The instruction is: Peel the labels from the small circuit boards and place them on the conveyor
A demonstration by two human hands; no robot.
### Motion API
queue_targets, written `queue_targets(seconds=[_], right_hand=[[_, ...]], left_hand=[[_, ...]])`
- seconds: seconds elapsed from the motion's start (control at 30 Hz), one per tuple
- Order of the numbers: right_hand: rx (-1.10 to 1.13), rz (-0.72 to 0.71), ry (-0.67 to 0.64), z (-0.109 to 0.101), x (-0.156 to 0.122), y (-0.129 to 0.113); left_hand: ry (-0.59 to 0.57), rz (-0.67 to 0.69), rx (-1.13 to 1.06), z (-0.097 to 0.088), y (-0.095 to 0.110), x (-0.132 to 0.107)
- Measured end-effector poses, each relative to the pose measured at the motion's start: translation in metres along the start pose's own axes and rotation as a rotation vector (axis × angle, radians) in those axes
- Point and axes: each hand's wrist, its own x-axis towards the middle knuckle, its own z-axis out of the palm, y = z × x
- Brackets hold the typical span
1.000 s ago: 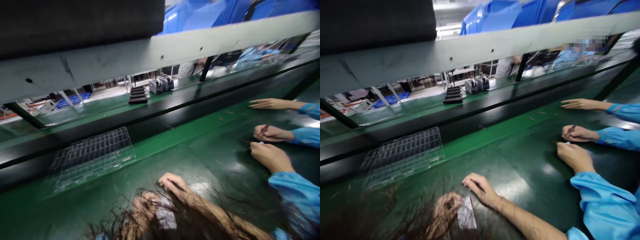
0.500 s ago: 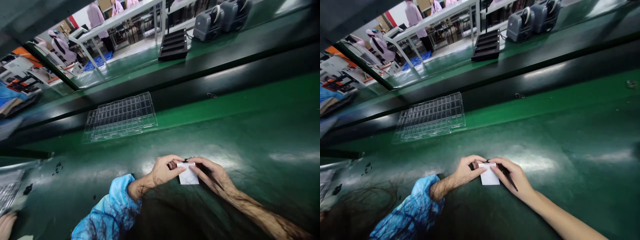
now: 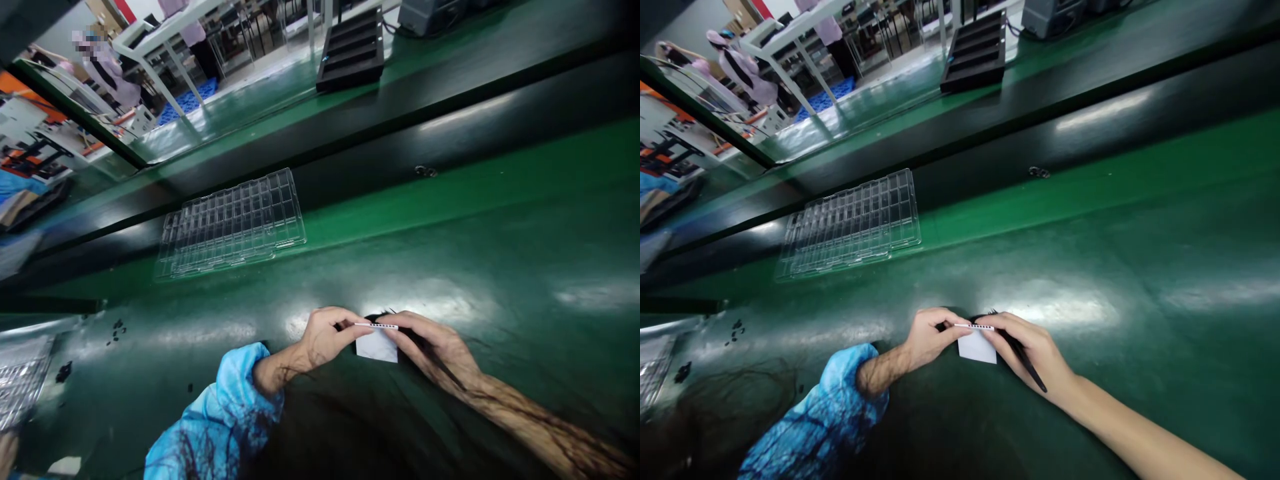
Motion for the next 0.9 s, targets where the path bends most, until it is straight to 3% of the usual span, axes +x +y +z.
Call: queue_targets(seconds=[0.43,0.9], right_hand=[[-0.104,-0.213,0.131,-0.003,0.008,-0.008],[-0.039,-0.191,0.142,-0.005,0.011,-0.010]], left_hand=[[0.013,0.123,0.069,0.001,-0.005,-0.001],[0.062,0.480,0.177,0.004,-0.016,-0.002]])
